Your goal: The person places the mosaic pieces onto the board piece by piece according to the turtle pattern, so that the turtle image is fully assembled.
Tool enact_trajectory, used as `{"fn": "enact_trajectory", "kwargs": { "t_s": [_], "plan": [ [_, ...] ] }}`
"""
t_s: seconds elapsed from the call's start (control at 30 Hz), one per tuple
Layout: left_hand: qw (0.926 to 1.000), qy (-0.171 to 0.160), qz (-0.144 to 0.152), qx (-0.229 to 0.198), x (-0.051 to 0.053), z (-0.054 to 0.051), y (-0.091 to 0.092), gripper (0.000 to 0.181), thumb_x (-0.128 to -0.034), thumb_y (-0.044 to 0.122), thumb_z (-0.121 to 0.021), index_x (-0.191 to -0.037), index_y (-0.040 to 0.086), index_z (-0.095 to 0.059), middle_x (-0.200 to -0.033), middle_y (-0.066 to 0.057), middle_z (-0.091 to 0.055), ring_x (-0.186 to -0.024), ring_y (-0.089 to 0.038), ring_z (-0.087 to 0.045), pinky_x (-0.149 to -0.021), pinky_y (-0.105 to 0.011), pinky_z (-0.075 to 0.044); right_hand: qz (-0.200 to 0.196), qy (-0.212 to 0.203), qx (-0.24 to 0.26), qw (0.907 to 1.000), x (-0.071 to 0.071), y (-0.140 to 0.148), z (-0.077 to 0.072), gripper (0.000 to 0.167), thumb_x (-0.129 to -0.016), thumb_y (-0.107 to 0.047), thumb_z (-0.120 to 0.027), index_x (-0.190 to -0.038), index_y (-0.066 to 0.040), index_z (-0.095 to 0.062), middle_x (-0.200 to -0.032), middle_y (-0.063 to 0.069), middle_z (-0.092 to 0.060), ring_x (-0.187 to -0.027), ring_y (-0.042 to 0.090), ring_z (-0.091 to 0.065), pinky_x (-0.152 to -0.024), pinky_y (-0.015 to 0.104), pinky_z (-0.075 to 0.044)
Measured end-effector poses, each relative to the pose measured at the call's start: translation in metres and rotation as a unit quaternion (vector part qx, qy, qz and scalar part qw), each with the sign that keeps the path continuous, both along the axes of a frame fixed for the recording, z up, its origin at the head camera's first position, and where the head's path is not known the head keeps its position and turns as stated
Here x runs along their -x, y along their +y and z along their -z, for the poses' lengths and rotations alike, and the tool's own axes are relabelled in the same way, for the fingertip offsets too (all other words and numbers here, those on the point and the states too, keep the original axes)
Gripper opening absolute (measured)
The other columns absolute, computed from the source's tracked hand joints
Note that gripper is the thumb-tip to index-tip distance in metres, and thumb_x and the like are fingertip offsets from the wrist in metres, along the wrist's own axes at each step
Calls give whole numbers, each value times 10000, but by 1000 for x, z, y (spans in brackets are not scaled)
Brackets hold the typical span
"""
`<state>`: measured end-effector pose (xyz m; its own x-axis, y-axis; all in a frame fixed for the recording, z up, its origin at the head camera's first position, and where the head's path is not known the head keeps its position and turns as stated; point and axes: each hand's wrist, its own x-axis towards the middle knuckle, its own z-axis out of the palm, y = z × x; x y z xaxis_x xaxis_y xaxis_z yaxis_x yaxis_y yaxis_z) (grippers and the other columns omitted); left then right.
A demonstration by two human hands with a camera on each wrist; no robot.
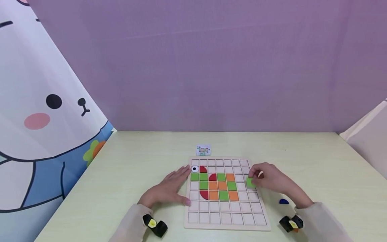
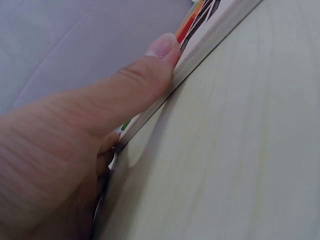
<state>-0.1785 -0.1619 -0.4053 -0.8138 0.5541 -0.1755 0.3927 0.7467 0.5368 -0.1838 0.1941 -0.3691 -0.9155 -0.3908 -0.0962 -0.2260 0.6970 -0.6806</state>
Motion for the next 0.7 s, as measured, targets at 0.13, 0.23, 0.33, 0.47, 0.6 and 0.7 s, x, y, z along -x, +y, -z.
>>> {"fn": "enact_trajectory", "kwargs": {
  "t_s": [0.13, 0.23, 0.33, 0.47, 0.6, 0.7],
  "plan": [
    [10000, -12, -5, 14, -1, -1, -1, 1100, -730, 593, -714, -1539, 129, -131, -1619, -28, -64, -1496, -246, -25, -1198, -517, -69, -8, -50, -3, 10000, -6, -2, -2, 91, -822, 8, -655, -860, -73, -639, -811, 27, -580, -751, 171, -513, -587, 220, -442],
    [10000, -27, -13, 11, -1, -1, -1, 1095, -732, 596, -712, -1540, 139, -132, -1619, -19, -62, -1496, -243, -21, -1199, -513, -66, -117, -16, -5, 9999, -9, -4, -3, 91, -821, 5, -660, -859, -76, -641, -809, 16, -582, -755, 165, -510, -590, 214, -433],
    [10000, -30, -15, -14, -2, -1, -2, 1094, -731, 593, -714, -1539, 135, -137, -1619, -25, -64, -1495, -250, -22, -1197, -519, -69, -264, 18, -2, 9997, -12, -6, -3, 90, -818, 7, -661, -858, -70, -639, -804, 6, -583, -746, 156, -508, -586, 206, -428],
    [10000, -20, -2, -10, -1, 0, -2, 1094, -732, 594, -713, -1540, 136, -134, -1619, -24, -65, -1495, -248, -23, -1197, -520, -67, -339, -51, 12, 9994, -17, -11, -3, 102, -812, 5, -674, -856, -81, -641, -798, 2, -583, -740, 155, -504, -570, 200, -422],
    [10000, 8, 12, 13, -1, 1, -2, 1092, -734, 595, -711, -1541, 141, -131, -1619, -18, -66, -1496, -243, -24, -1198, -518, -69, -335, -175, 48, 9993, -21, -16, -2, 122, -805, 9, -684, -841, -99, -640, -795, 7, -575, -743, 162, -496, -562, 199, -415],
    [10000, 5, 10, 5, -1, 1, -2, 1093, -732, 593, -713, -1541, 141, -132, -1619, -19, -67, -1496, -243, -24, -1197, -519, -70, -408, -184, 90, 9990, -23, -18, -1, 129, -797, 14, -687, -833, -99, -636, -788, 6, -569, -738, 159, -495, -567, 196, -417]
  ]
}}
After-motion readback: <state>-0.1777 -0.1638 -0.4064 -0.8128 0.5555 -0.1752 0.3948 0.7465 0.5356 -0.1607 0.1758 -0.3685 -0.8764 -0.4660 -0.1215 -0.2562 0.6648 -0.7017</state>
